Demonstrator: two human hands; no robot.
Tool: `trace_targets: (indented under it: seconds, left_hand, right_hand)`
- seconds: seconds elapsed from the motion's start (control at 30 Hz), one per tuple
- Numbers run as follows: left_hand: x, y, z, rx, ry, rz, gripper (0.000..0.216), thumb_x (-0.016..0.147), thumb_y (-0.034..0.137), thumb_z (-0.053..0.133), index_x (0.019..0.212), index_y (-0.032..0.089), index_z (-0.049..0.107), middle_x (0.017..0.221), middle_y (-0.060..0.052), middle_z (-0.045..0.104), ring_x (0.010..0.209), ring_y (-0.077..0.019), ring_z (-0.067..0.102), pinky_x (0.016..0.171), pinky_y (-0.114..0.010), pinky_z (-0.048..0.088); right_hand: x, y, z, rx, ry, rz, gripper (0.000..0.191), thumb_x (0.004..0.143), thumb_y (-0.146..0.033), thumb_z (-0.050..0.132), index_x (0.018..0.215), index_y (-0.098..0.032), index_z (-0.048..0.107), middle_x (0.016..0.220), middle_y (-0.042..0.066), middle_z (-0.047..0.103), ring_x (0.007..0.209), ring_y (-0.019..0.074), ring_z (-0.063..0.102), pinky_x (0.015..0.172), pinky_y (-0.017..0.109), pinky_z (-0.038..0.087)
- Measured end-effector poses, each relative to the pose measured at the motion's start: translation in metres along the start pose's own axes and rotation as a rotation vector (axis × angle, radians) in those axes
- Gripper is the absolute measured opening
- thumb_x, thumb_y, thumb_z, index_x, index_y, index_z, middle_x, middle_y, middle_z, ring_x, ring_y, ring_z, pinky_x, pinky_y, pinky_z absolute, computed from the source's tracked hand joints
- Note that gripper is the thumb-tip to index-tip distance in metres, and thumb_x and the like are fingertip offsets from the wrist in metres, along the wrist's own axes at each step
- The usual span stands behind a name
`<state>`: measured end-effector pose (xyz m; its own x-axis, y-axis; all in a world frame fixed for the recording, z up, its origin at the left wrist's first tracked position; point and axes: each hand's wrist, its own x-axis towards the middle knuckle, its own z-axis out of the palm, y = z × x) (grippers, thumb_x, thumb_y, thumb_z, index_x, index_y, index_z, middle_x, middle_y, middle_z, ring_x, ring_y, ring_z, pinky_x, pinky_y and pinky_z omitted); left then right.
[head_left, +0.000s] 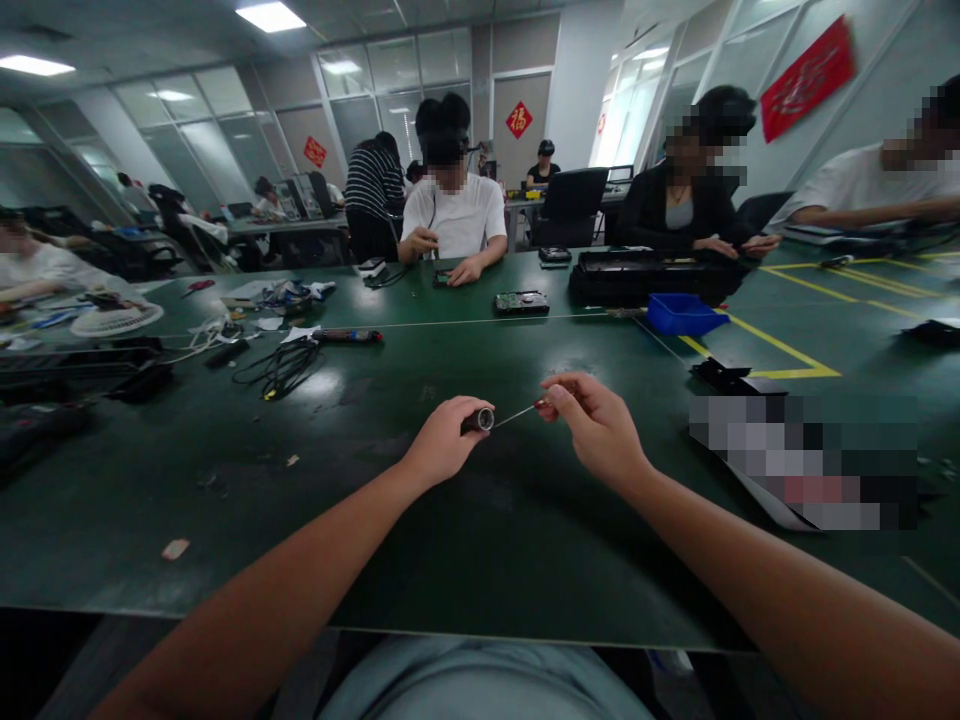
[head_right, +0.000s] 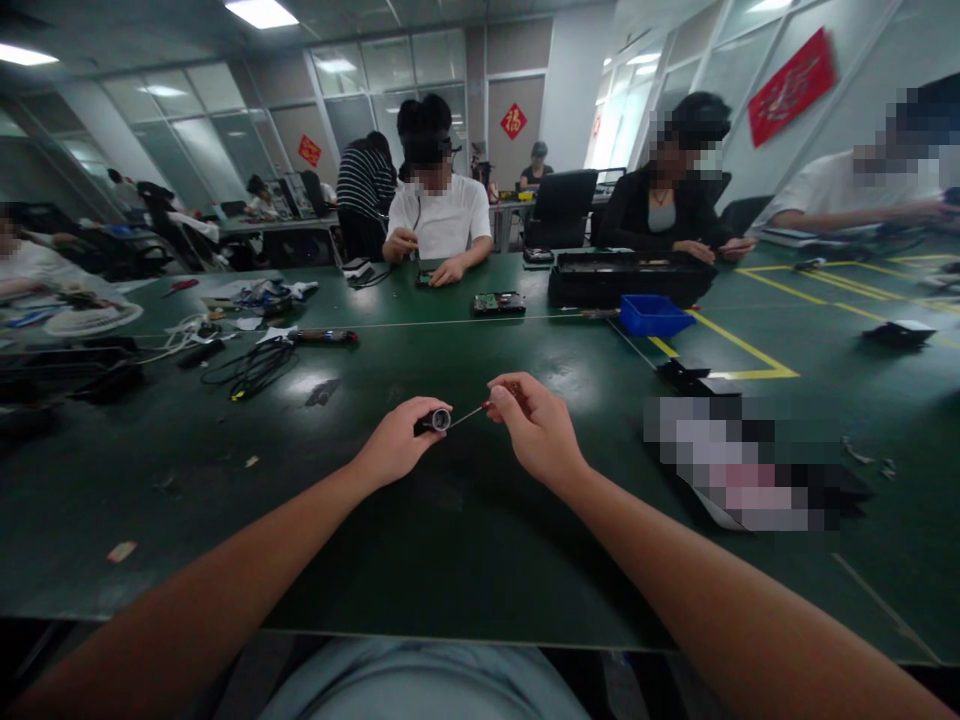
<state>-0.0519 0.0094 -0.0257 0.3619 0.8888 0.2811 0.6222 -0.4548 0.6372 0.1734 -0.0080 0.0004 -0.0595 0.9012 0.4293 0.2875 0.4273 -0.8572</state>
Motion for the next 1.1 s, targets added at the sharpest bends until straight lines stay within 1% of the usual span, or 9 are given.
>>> trace_targets:
  seconds: [0.13,0.3,0.57,0.63,0.73,0.83,0.9,1.0,1.1]
  left_hand:
    - [0.001,-0.004,0.0,-0.06,-0.024,-0.033,0.036,0.087,0.016,0.067,0.121,0.024,0.065,0.12,-0.004,0.067,0.113,-0.0229,0.059,0.102,-0.041,0.044]
    - [0.001,-0.005,0.001,-0.066,-0.019,0.003,0.036,0.086,0.017,0.068,0.122,0.025,0.065,0.118,-0.004,0.067,0.111,-0.0225,0.06,0.101,-0.04,0.043]
    - [0.0,-0.004,0.0,-0.073,-0.011,0.009,0.041,0.087,0.019,0.068,0.127,0.027,0.063,0.124,-0.003,0.066,0.115,-0.0229,0.059,0.103,-0.041,0.042]
    - [0.0,-0.003,-0.001,-0.081,-0.012,-0.002,0.042,0.087,0.019,0.068,0.128,0.027,0.063,0.125,-0.003,0.066,0.115,-0.0231,0.059,0.103,-0.04,0.043]
    - [0.0,-0.002,-0.001,-0.077,-0.007,0.003,0.042,0.087,0.021,0.068,0.129,0.027,0.062,0.123,-0.003,0.067,0.113,-0.0234,0.059,0.101,-0.04,0.043]
    - [-0.001,-0.003,-0.001,-0.063,-0.011,0.023,0.042,0.088,0.025,0.068,0.13,0.028,0.062,0.123,-0.003,0.067,0.113,-0.0236,0.059,0.101,-0.041,0.043]
    - [-0.001,-0.003,-0.002,-0.063,-0.017,0.031,0.042,0.089,0.026,0.067,0.13,0.029,0.061,0.123,-0.003,0.066,0.113,-0.0231,0.059,0.101,-0.04,0.043]
    - [-0.002,-0.002,-0.002,-0.07,-0.014,0.034,0.042,0.09,0.027,0.066,0.131,0.029,0.061,0.12,-0.002,0.067,0.111,-0.0222,0.059,0.099,-0.039,0.044]
    - [-0.002,0.0,-0.003,-0.057,-0.01,0.031,0.042,0.089,0.026,0.067,0.13,0.029,0.061,0.117,-0.003,0.067,0.108,-0.0224,0.059,0.096,-0.039,0.045]
  right_hand:
    - [0.0,0.003,0.0,0.039,0.005,-0.012,0.024,0.094,-0.04,0.055,0.104,-0.02,0.064,0.083,0.005,0.072,0.077,0.0196,0.069,0.074,0.038,0.055]
    - [0.0,0.004,0.001,0.076,-0.007,-0.003,0.023,0.093,-0.04,0.057,0.103,-0.02,0.064,0.085,0.005,0.074,0.078,0.0198,0.07,0.076,0.039,0.056]
    - [0.001,0.001,0.003,-0.028,-0.001,0.003,0.022,0.093,-0.039,0.055,0.101,-0.02,0.064,0.085,0.006,0.075,0.079,0.0202,0.072,0.073,0.036,0.055]
    - [0.001,0.0,0.001,-0.118,0.01,-0.02,0.024,0.093,-0.042,0.056,0.094,-0.021,0.066,0.079,0.004,0.075,0.072,0.0189,0.07,0.066,0.033,0.052]
    - [0.001,-0.004,-0.001,-0.303,0.042,-0.067,0.032,0.089,-0.049,0.061,0.075,-0.021,0.065,0.063,0.001,0.069,0.054,0.0148,0.059,0.054,0.028,0.042]
    - [0.0,-0.007,-0.002,-0.369,0.059,-0.117,0.034,0.087,-0.05,0.064,0.068,-0.021,0.063,0.058,0.0,0.065,0.047,0.0125,0.052,0.05,0.027,0.038]
    - [-0.001,-0.009,-0.002,-0.359,0.041,-0.152,0.028,0.087,-0.045,0.064,0.074,-0.02,0.064,0.064,0.001,0.067,0.051,0.0138,0.056,0.053,0.028,0.042]
    - [-0.002,-0.011,0.0,-0.325,0.006,-0.224,0.016,0.09,-0.035,0.06,0.091,-0.02,0.066,0.079,0.004,0.072,0.069,0.0182,0.067,0.065,0.03,0.05]
    - [-0.002,-0.011,0.0,-0.311,-0.037,-0.286,0.017,0.091,-0.027,0.054,0.102,-0.019,0.064,0.09,0.007,0.073,0.081,0.0205,0.07,0.073,0.033,0.052]
